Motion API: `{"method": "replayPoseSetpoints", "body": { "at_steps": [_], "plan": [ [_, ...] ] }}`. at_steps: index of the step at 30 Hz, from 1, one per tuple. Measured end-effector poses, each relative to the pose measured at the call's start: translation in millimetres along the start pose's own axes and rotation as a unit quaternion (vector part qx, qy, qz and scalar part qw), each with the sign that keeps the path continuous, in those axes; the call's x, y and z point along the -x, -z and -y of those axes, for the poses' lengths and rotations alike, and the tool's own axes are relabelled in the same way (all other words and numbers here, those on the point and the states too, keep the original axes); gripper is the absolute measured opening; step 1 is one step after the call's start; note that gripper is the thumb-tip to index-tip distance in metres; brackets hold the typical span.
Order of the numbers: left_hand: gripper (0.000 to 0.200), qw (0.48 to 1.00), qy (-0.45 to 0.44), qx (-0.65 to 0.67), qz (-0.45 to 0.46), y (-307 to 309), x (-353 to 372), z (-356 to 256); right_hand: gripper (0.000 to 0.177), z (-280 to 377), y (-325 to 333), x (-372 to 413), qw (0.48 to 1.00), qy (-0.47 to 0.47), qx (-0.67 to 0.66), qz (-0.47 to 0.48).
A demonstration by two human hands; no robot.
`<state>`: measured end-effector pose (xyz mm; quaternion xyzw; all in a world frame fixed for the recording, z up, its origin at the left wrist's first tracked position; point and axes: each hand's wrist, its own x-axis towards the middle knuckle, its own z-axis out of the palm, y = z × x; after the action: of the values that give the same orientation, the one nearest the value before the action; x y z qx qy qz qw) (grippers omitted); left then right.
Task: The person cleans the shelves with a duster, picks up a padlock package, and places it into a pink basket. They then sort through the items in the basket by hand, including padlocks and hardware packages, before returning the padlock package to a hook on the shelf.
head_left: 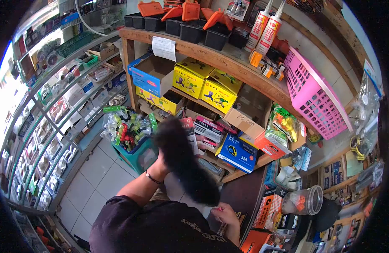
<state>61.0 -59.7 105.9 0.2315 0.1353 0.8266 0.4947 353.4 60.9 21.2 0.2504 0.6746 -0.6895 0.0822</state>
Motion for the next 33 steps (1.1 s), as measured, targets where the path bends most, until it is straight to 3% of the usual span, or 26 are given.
{"method": "replayPoseSetpoints", "body": {
  "at_steps": [2,4,6,8,10,11,14,15,16,18,20,21,24,26,28,29,30,32,33],
  "plan": [
    [0.060,0.993,0.016,-0.016,-0.117,-14.4,7.9,-7.8,0.010,1.2,-0.5,-0.4,0.997,-0.023,-0.066,-0.029],
    [0.064,0.989,-0.054,-0.004,-0.136,-17.4,-1.1,-2.0,0.010,-3.4,4.4,-0.6,0.997,-0.053,-0.048,0.017],
    [0.069,0.996,0.004,-0.092,-0.012,-1.3,0.6,-2.8,0.010,-1.4,6.0,-0.7,0.999,-0.024,-0.009,0.027],
    [0.069,0.999,-0.005,-0.043,0.023,-2.9,0.2,-3.4,0.010,1.5,4.8,0.1,0.999,0.005,0.029,0.037],
    [0.066,0.955,0.042,0.002,-0.294,-26.0,5.7,-7.7,0.008,5.2,1.2,2.5,0.996,-0.016,-0.081,-0.038],
    [0.066,0.986,0.014,0.013,-0.163,-5.5,3.7,-0.9,0.008,6.0,0.7,3.1,0.996,-0.017,-0.082,-0.038],
    [0.064,0.991,-0.013,0.086,-0.105,-2.2,-2.4,4.0,0.007,5.1,3.6,3.5,0.995,-0.067,-0.065,-0.017],
    [0.064,0.998,-0.002,-0.058,-0.026,13.1,-2.4,9.6,0.007,1.1,6.1,1.9,0.999,-0.040,-0.018,0.008],
    [0.064,0.998,-0.001,-0.057,0.018,21.0,-4.1,7.0,0.007,-0.9,7.1,0.6,0.999,-0.012,0.030,0.034],
    [0.064,0.997,-0.010,-0.074,-0.012,10.1,-1.7,6.7,0.008,1.0,4.0,-0.3,0.999,-0.016,-0.030,0.010],
    [0.064,0.986,0.016,0.108,-0.127,-3.1,1.1,-4.0,0.010,5.6,2.1,0.5,0.996,-0.021,-0.087,-0.013],
    [0.064,0.986,0.013,0.108,-0.126,-1.9,1.2,-3.1,0.010,10.0,2.1,1.2,0.996,-0.039,-0.084,0.008],
    [0.062,0.985,-0.022,-0.165,-0.049,-0.6,0.2,2.8,0.011,5.7,4.1,-1.9,0.998,-0.037,-0.044,0.039],
    [0.063,0.995,-0.007,-0.091,-0.035,-3.2,-3.0,-2.4,0.011,4.5,5.0,-4.0,0.999,-0.017,-0.007,0.049],
    [0.064,0.987,-0.052,0.061,-0.139,-5.9,-4.8,-1.5,0.024,6.6,3.6,-4.6,0.997,-0.016,-0.077,-0.021],
    [0.065,0.989,-0.001,0.017,-0.144,3.9,2.9,-5.2,0.024,8.7,3.8,-3.9,0.997,-0.018,-0.076,-0.019],
    [0.066,0.987,0.019,0.157,0.017,16.5,3.6,-7.9,0.024,11.6,5.0,-2.5,0.996,-0.045,-0.074,-0.009],
    [0.066,0.989,-0.017,0.045,-0.140,11.7,-3.5,1.3,0.023,14.8,8.1,-1.0,0.995,-0.073,-0.072,0.001],
    [0.066,0.995,-0.018,0.018,-0.094,9.5,0.3,1.5,0.023,15.4,9.5,-0.3,0.998,-0.057,-0.028,0.030]
  ]
}}
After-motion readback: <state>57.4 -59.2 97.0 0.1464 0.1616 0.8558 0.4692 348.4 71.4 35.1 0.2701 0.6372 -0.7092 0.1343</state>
